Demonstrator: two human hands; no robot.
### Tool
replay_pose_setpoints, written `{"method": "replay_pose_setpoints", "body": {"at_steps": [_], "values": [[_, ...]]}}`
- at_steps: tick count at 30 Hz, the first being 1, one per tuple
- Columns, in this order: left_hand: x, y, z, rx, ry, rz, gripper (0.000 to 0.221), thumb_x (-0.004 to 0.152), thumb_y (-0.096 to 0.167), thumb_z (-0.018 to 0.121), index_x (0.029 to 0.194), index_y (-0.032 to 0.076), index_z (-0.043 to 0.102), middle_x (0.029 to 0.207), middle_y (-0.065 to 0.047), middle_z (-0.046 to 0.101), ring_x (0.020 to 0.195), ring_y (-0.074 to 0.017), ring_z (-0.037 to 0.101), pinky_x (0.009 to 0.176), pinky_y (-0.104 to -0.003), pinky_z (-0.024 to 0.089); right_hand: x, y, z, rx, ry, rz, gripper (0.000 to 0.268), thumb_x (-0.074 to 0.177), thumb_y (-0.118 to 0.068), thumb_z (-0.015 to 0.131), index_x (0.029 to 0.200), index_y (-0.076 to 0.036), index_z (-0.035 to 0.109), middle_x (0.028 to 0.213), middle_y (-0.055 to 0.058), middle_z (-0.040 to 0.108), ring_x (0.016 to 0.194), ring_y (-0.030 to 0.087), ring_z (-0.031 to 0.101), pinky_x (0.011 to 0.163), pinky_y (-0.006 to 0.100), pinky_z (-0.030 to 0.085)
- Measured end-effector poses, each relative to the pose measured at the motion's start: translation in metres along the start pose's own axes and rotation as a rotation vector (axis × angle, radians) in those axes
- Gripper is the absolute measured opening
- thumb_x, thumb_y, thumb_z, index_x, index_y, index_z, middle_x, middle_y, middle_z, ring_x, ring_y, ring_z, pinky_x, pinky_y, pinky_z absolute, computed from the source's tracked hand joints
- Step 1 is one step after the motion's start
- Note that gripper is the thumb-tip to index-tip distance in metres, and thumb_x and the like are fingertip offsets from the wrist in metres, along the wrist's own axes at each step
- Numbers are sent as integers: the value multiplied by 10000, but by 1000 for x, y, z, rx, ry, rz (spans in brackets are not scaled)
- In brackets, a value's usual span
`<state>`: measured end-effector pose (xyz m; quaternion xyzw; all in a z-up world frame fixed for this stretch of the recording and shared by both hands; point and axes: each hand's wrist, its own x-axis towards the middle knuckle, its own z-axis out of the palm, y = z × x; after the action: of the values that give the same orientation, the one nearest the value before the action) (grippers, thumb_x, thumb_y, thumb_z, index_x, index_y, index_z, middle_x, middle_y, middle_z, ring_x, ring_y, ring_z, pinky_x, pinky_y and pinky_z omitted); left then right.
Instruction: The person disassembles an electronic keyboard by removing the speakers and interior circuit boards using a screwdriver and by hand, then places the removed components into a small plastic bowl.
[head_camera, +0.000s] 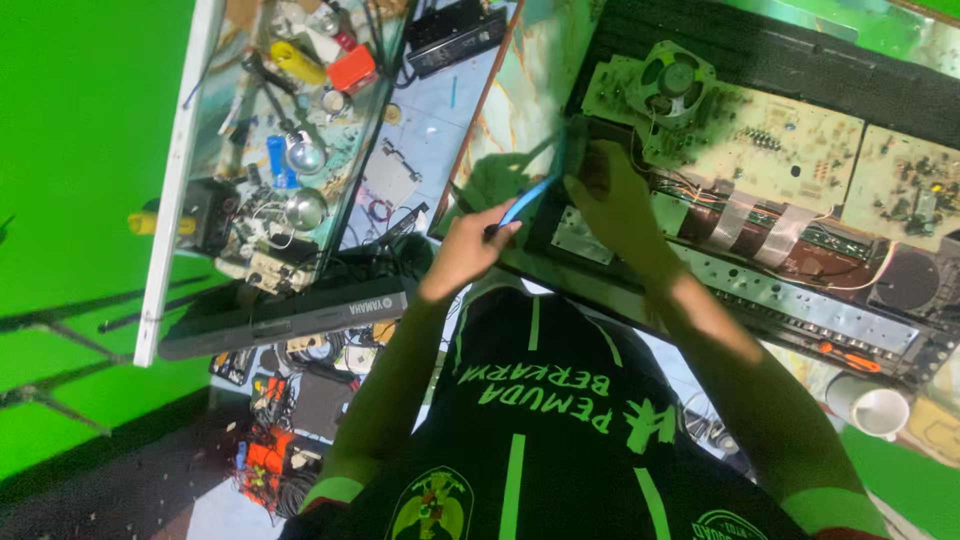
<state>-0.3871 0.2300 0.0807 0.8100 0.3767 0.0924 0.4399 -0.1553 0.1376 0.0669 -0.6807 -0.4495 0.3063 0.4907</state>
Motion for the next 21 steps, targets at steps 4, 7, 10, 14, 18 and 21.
{"method": "replay_pose_setpoints", "body": {"at_steps": [4, 7, 10, 14, 18, 21], "values": [[35, -38, -20, -609, -248, -123, 438, 930, 158, 552, 1357, 179, 646, 796, -160, 763, 610, -215, 740, 533, -331, 593, 30, 4, 21, -63, -4, 11, 553, 979, -179, 721, 1447, 25, 507, 1247, 207, 714, 1084, 296, 735, 931, 379, 576], [66, -71, -26, -644, -184, -52, 328, 958, 290, 578, 1211, 138, 721, 863, -184, 735, 748, -302, 781, 590, -392, 616, 46, 19, 41, -222, 40, 28, 596, 961, -210, 736, 1457, 32, 510, 1236, 252, 695, 1091, 354, 714, 944, 413, 555], [105, -93, -19, 86, 121, 160, 303, 877, 196, 754, 1165, 102, 753, 1049, -212, 719, 925, -373, 718, 774, -419, 582, 66, 38, 67, -312, 84, 90, 607, 933, -218, 724, 1459, 16, 532, 1275, 278, 673, 1132, 405, 673, 968, 445, 540], [129, -108, -8, 2, 40, 123, 315, 840, 153, 735, 1147, 86, 747, 1079, -224, 661, 939, -403, 689, 769, -448, 568, 80, 70, 94, -344, 84, 292, 669, 975, -283, 703, 1509, 29, 449, 1310, 306, 636, 1202, 456, 624, 1041, 482, 500], [139, -115, 7, 25, 56, 234, 315, 829, 131, 744, 1140, 81, 734, 1100, -215, 656, 970, -424, 668, 790, -469, 564, 89, 89, 114, -448, 44, 281, 944, 1038, -390, 725, 1547, 145, 137, 1362, 458, 495, 1184, 570, 545, 1022, 513, 435], [142, -122, 10, 103, -30, 214, 312, 846, 98, 724, 1156, 74, 739, 1090, -211, 651, 994, -427, 665, 840, -492, 551, 84, 86, 127, -369, -31, 532, 1055, 1001, -429, 654, 1573, 129, -35, 1314, 461, 524, 1194, 538, 589, 1053, 470, 491]]}}
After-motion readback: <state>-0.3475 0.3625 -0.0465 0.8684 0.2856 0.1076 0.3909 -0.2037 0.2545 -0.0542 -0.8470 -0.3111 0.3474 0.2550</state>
